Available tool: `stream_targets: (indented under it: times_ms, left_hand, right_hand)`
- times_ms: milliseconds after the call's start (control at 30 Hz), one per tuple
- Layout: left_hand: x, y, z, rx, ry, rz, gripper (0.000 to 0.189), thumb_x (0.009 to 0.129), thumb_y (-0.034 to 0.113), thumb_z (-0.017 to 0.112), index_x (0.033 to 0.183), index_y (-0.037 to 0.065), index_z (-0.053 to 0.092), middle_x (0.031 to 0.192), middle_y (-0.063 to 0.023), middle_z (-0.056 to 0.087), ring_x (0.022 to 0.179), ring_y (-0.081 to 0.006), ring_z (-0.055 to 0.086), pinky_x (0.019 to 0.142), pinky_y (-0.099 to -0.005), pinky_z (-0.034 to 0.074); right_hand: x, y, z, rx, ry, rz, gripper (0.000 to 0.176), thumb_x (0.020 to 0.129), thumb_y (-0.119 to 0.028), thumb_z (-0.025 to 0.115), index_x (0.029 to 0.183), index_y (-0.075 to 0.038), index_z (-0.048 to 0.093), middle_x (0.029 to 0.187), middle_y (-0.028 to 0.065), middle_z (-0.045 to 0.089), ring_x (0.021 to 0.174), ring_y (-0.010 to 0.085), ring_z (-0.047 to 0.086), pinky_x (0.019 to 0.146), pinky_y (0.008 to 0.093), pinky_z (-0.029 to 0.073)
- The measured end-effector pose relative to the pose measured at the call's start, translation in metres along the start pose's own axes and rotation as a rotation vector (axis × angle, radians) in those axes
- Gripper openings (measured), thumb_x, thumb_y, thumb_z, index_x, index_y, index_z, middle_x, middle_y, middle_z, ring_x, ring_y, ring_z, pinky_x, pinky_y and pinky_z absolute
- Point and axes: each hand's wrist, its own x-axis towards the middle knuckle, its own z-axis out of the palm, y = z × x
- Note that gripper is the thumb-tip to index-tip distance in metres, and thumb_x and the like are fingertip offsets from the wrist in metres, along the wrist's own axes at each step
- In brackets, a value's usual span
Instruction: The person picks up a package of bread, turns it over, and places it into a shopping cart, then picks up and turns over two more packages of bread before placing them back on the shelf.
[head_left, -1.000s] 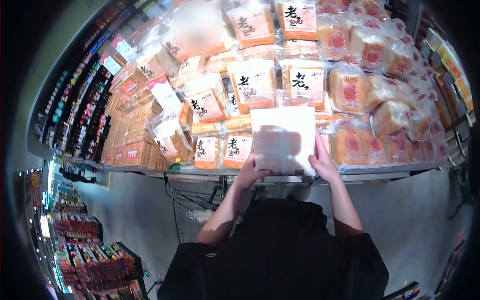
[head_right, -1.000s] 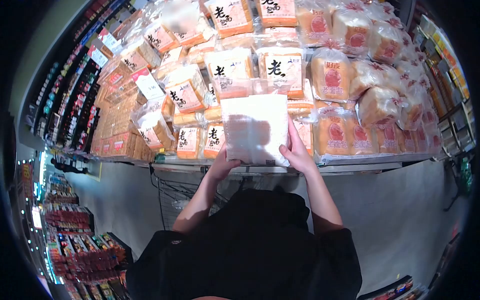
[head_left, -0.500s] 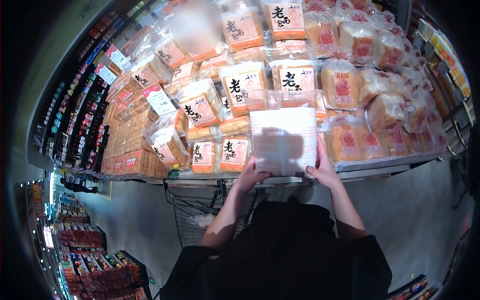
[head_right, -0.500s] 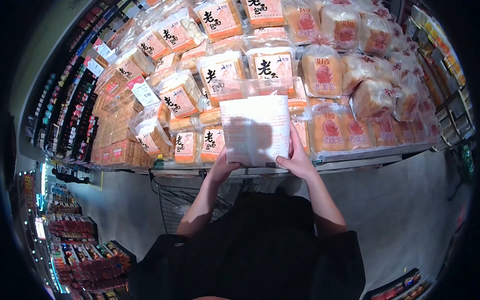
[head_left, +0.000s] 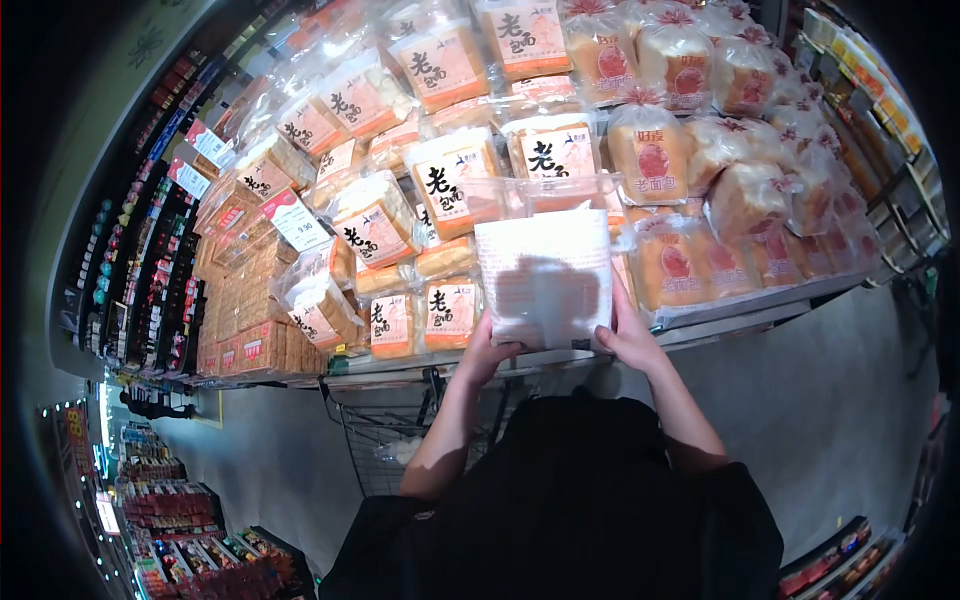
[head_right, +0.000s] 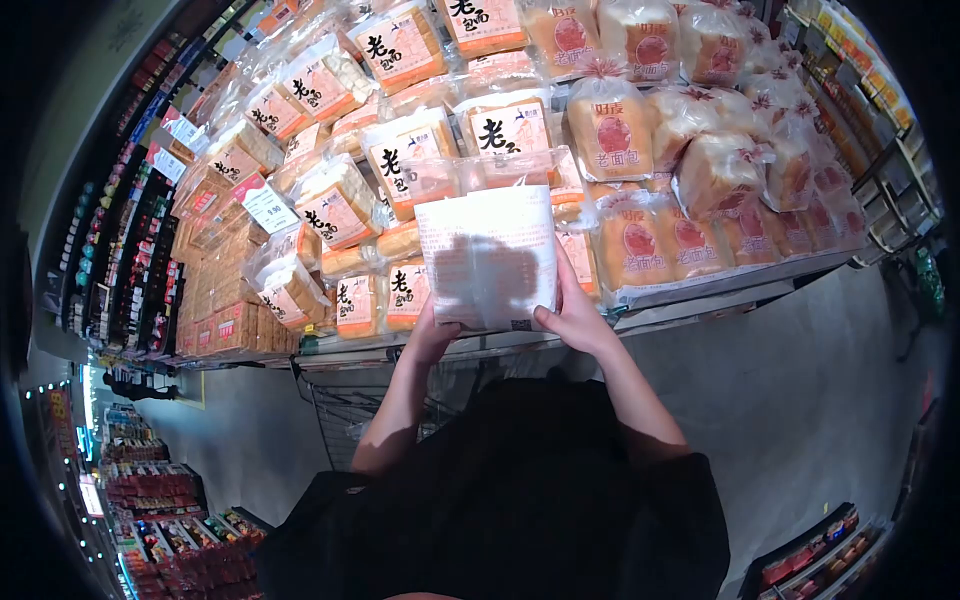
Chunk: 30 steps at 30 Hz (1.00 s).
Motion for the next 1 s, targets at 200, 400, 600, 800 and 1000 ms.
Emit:
stream_targets:
  times_ms: [200,400,600,800,1000]
  left_hand:
    - [-0.001,0.004,0.009,-0.072,0.032,-0.004,0.084,0.070,-0.001,0.066,0.147,0.005,0.033,0.133,-0.0060,0.053,0.122,-0.0186,0.051,0.104,-0.0355,0.043]
    - [0.002,0.005,0.002,-0.082,0.007,0.003,0.086,0.071,0.002,0.068,0.149,0.005,0.031,0.134,-0.0060,0.052,0.124,-0.0186,0.050,0.105,-0.0351,0.041]
    - [0.003,0.009,-0.002,-0.014,-0.038,0.019,0.090,0.070,0.006,0.072,0.150,0.004,0.029,0.135,-0.0063,0.051,0.125,-0.0185,0.048,0.106,-0.0344,0.040]
    - [0.003,0.014,-0.011,0.124,-0.073,0.013,0.092,0.070,0.006,0.072,0.150,0.004,0.027,0.139,-0.0069,0.047,0.128,-0.0185,0.044,0.106,-0.0342,0.039]
    - [0.007,0.024,-0.011,0.240,-0.069,-0.014,0.083,0.076,0.005,0.061,0.151,0.003,0.025,0.140,-0.0077,0.045,0.127,-0.0178,0.044,0.106,-0.0334,0.039]
  right_hand:
    - [-0.005,0.003,-0.002,0.033,0.012,0.046,0.116,0.081,-0.042,0.079,0.157,-0.007,-0.001,0.157,0.0138,0.024,0.142,0.0237,0.031,0.114,0.0381,0.029]
    - [-0.005,-0.002,0.011,0.052,0.062,-0.008,0.114,0.080,-0.043,0.079,0.157,-0.006,0.003,0.155,0.0132,0.026,0.140,0.0232,0.035,0.112,0.0370,0.032]
    - [-0.005,0.011,0.009,0.062,0.068,-0.043,0.114,0.080,-0.039,0.082,0.157,-0.005,0.005,0.155,0.0125,0.029,0.139,0.0222,0.037,0.111,0.0367,0.032]
    - [-0.003,0.008,0.011,0.079,0.076,-0.009,0.111,0.080,-0.043,0.080,0.156,-0.002,0.009,0.154,0.0131,0.029,0.141,0.0231,0.034,0.114,0.0381,0.028]
    - [0.001,0.011,0.008,0.101,0.069,-0.015,0.108,0.081,-0.030,0.081,0.156,-0.004,0.008,0.153,0.0130,0.033,0.140,0.0231,0.036,0.113,0.0379,0.030]
